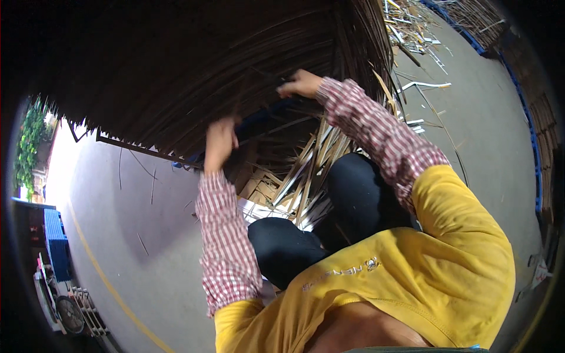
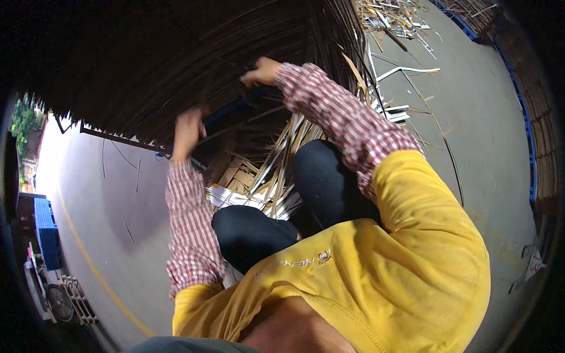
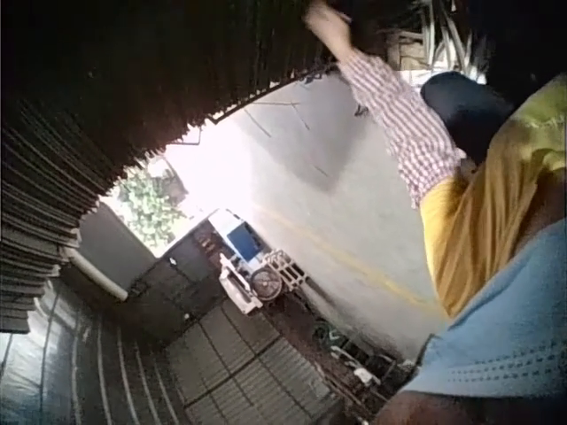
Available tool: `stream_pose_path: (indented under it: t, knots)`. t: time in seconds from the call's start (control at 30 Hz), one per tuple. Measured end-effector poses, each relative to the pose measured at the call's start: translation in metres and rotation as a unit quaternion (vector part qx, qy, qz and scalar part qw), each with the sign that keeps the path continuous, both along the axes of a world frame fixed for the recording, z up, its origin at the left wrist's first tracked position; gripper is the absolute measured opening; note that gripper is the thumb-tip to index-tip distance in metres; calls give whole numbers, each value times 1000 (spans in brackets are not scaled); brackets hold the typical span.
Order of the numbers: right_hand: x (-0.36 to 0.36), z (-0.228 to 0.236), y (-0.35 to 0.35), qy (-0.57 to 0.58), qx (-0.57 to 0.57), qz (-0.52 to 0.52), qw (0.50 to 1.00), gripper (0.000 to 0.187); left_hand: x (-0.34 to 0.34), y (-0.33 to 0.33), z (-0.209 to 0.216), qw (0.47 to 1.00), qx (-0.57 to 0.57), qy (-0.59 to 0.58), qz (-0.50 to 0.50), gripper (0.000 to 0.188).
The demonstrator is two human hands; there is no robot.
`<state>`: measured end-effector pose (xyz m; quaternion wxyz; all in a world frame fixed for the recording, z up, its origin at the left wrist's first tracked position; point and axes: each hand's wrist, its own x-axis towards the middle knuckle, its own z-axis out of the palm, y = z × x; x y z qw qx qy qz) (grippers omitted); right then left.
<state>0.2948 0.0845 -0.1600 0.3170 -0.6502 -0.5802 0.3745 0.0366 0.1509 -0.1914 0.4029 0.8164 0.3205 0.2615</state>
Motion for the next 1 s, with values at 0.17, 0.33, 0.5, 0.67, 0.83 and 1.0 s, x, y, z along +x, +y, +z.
stream_pose_path:
  t: [0.17, 0.33, 0.5, 0.67, 0.83, 1.0]
  knots:
    - [-8, -13, 102, -31, -7, -1, 1000, 39, -95, -97, -67, 968, 86, 226, 64, 32]
    - [-14, -36, 116, 99, -29, -56, 993, 43, -112, -135, -46, 980, -95, 153, 87, 36]
    - [4, -105, 7, -116, 34, -163, 979, 49, -91, -168, 32, 985, -95, -21, 140, 31]
    - [47, -144, -139, -1, -231, 4, 973, 64, -49, -220, 69, 995, -66, -43, 57, 32]
    - [23, -74, -64, -27, -70, 65, 995, 43, -13, -231, 51, 992, -19, 3, -121, 29]
    - [-12, -34, 44, -14, -40, -13, 999, 50, -17, -223, 42, 996, -88, -7, -11, 25]
